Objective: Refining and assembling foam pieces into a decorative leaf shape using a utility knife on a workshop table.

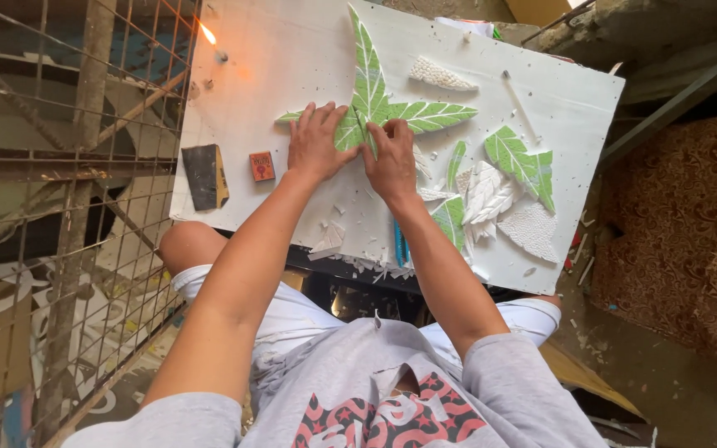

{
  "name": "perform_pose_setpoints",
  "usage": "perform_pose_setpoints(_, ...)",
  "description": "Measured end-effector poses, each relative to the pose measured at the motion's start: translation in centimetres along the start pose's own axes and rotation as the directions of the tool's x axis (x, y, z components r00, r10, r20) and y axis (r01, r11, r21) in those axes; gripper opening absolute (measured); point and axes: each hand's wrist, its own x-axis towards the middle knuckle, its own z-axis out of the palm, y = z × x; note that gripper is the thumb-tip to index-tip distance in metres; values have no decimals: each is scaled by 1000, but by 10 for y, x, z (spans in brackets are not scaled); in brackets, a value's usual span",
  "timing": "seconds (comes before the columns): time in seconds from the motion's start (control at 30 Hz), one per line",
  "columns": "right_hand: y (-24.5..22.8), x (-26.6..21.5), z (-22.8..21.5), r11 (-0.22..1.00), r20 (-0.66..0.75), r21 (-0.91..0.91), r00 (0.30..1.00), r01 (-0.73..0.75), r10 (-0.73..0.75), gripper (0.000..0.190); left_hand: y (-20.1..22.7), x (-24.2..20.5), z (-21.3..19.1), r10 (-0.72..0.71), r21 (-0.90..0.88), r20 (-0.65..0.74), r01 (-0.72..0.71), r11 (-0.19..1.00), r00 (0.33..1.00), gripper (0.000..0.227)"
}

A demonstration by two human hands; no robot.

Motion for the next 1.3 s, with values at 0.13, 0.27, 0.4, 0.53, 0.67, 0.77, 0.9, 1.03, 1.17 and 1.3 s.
perform_pose_setpoints(0.13, -1, -2, -5, 998, -26, 21, 998, 53, -53, 41, 2, 3, -6, -7, -2, 35, 7, 1000, 999, 77)
perform_pose_setpoints(0.27, 1, -11, -7, 995, 16, 82, 998, 54, -55, 56, 4, 1, -5, -15, -16, 44, 16, 1000, 999, 75)
perform_pose_setpoints(0.4, 3, -13, -3, 999, 56, 50, 998, 15, -18, 45, -1, 4, -4, 3, -26, 53, -2, 1000, 999, 75)
perform_pose_setpoints(0.53, -4, -13, -4, 1000, 90, -18, 996, -2, 3, 40, 1, 2, -6, 2, -37, 50, 0, 999, 999, 74)
perform_pose_setpoints(0.67, -8, -11, -15, 996, 98, -86, 995, -9, 17, 51, 3, 1, -8, 5, -25, 50, -4, 1000, 999, 75)
perform_pose_setpoints(0.77, -23, -12, -41, 998, 120, -18, 991, -58, 60, 62, 5, 2, -10, 0, -27, 57, 2, 1000, 998, 78)
perform_pose_setpoints(0.9, -28, -24, -62, 969, 147, 85, 965, -232, 219, 65, 11, -2, -21, 42, 8, 85, -43, 999, 995, 81)
perform_pose_setpoints(1.03, -23, -39, -67, 946, 152, 106, 946, -305, 288, 64, 11, 1, -18, 69, 74, 109, -78, 994, 992, 62)
perform_pose_setpoints(1.17, -25, -44, -60, 939, 224, 81, 924, -335, 310, 59, 17, 0, -21, 44, 122, 122, -59, 991, 992, 47)
perform_pose_setpoints(1.3, -33, -40, -52, 935, 282, 8, 898, -354, 338, 61, 16, -1, -23, 56, 96, 119, -68, 993, 991, 47)
